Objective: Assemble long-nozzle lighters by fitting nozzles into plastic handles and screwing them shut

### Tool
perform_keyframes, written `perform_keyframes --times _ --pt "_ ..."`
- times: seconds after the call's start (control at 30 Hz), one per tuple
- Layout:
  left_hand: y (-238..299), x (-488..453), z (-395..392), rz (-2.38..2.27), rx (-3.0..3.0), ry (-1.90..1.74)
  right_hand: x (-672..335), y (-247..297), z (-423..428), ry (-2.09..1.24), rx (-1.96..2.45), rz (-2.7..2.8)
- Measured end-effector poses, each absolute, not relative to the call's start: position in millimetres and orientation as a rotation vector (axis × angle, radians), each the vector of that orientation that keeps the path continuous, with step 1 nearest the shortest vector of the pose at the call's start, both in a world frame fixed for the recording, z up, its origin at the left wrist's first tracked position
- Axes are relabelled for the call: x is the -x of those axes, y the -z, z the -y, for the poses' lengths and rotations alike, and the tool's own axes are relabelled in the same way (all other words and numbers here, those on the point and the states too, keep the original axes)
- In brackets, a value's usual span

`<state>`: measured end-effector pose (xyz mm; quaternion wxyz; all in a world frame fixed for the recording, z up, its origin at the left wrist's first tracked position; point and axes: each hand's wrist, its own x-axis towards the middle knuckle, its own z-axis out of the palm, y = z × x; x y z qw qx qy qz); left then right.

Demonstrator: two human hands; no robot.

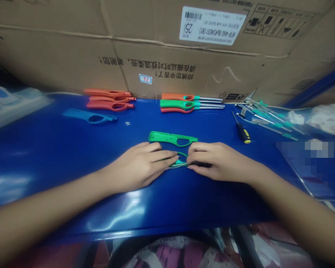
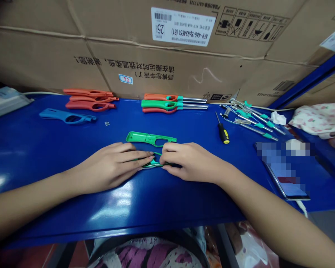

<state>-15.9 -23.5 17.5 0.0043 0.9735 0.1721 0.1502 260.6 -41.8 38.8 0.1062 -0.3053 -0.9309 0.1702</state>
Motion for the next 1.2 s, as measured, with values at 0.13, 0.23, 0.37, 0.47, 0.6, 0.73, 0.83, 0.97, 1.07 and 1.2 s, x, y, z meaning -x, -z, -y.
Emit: perform_keyframes --times 0.13,0.23,0.37,0.47,0.6,0.73,0.83,0.97,1.07,1.2 --pt "-17.9 16.6 24.1 -0.559 -3.005 -0.491 -256.6 -36.9 43.8 -0.357 0.890 2.814" --pt "-19.3 16.7 24.0 -0.558 -3.010 -0.483 -253.8 -34.1 44.1 -0.375 0.871 2.817" --pt "-18.0 16.5 22.9 -0.535 -2.977 -0.480 -253.0 -33.2 44.3 -0.454 0.891 2.787" --pt "-15.1 16.7 22.1 -0.524 -2.913 -0.533 -253.3 -33.1 44.9 -0.484 0.897 2.779" --pt "-15.3 16.8 22.5 -0.553 -2.886 -0.539 -253.1 -33.5 46.1 -0.491 0.893 2.773" --pt "-18.9 16.1 22.8 -0.576 -2.869 -0.501 -252.5 -37.2 47.2 -0.647 0.887 2.718" --pt "-20.3 15.7 22.1 -0.548 -2.859 -0.452 -251.1 -39.1 47.1 -0.740 0.919 2.625" --pt "-20.2 15.9 21.6 -0.550 -2.850 -0.432 -248.2 -37.1 45.7 -0.730 0.981 2.503" --pt "-19.6 16.2 21.9 -0.553 -2.835 -0.431 -247.2 -35.8 45.1 -0.714 0.988 2.490" --pt "-18.2 17.1 22.3 -0.562 -2.820 -0.491 -247.3 -36.8 45.1 -0.709 1.005 2.481"
